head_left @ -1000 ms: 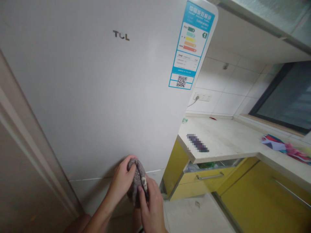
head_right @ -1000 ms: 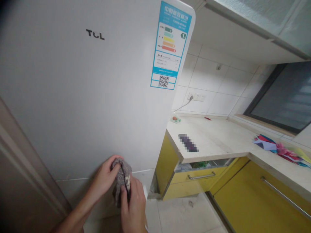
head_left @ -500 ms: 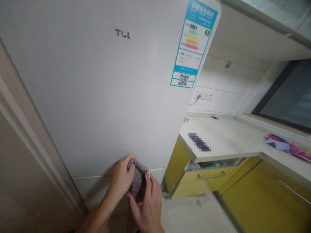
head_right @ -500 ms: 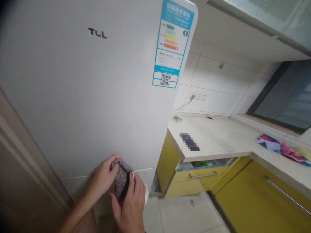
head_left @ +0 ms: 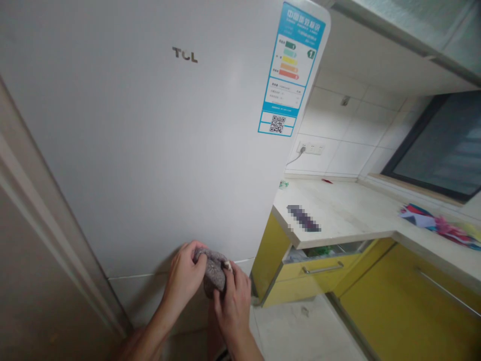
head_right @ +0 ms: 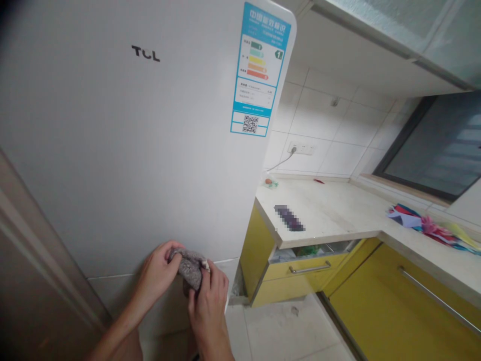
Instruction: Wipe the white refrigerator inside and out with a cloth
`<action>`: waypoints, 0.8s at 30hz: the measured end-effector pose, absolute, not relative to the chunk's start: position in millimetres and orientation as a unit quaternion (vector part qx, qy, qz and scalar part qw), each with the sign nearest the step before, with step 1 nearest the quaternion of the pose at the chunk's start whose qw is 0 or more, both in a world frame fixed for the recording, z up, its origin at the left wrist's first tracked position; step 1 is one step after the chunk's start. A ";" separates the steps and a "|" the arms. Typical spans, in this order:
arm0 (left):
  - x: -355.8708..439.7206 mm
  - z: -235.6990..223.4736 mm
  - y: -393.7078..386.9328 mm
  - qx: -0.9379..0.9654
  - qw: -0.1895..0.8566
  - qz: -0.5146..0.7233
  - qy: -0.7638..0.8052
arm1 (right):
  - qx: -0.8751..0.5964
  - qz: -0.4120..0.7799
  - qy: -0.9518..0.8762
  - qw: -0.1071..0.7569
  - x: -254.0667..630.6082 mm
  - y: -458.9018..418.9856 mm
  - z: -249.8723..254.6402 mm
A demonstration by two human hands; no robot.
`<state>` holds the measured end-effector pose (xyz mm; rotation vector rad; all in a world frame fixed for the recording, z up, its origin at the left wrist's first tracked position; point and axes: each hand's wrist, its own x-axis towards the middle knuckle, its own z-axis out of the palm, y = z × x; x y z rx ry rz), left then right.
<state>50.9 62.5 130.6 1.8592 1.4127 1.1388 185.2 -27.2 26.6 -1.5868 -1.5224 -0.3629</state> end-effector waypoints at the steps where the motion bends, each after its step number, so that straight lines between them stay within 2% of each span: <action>1: 49.5 130.5 62.6 0.691 0.269 0.423 0.522 | -0.635 -0.132 -0.620 0.442 189.2 -27.5 27.4; 8: 42.1 132.2 63.3 0.690 0.208 0.466 0.514 | -0.598 0.086 -0.685 0.407 215.4 -37.9 66.4; 13: 42.9 131.3 67.7 0.663 0.345 0.468 0.472 | -0.566 0.149 -0.749 0.310 228.9 -41.9 95.6; 16: 41.7 133.9 67.1 0.660 0.373 0.460 0.462 | -0.555 0.134 -0.763 0.303 233.7 -40.7 101.0; 18: 39.0 138.1 64.2 0.674 0.347 0.448 0.474 | -0.560 0.129 -0.759 0.308 236.3 -38.7 100.7; 22: 29.0 145.8 58.8 0.748 0.229 0.377 0.495 | -0.581 0.149 -0.737 0.311 241.5 -35.2 99.8; 24: 22.8 146.5 59.3 0.790 0.214 0.336 0.467 | -0.576 0.158 -0.733 0.325 244.3 -35.4 101.6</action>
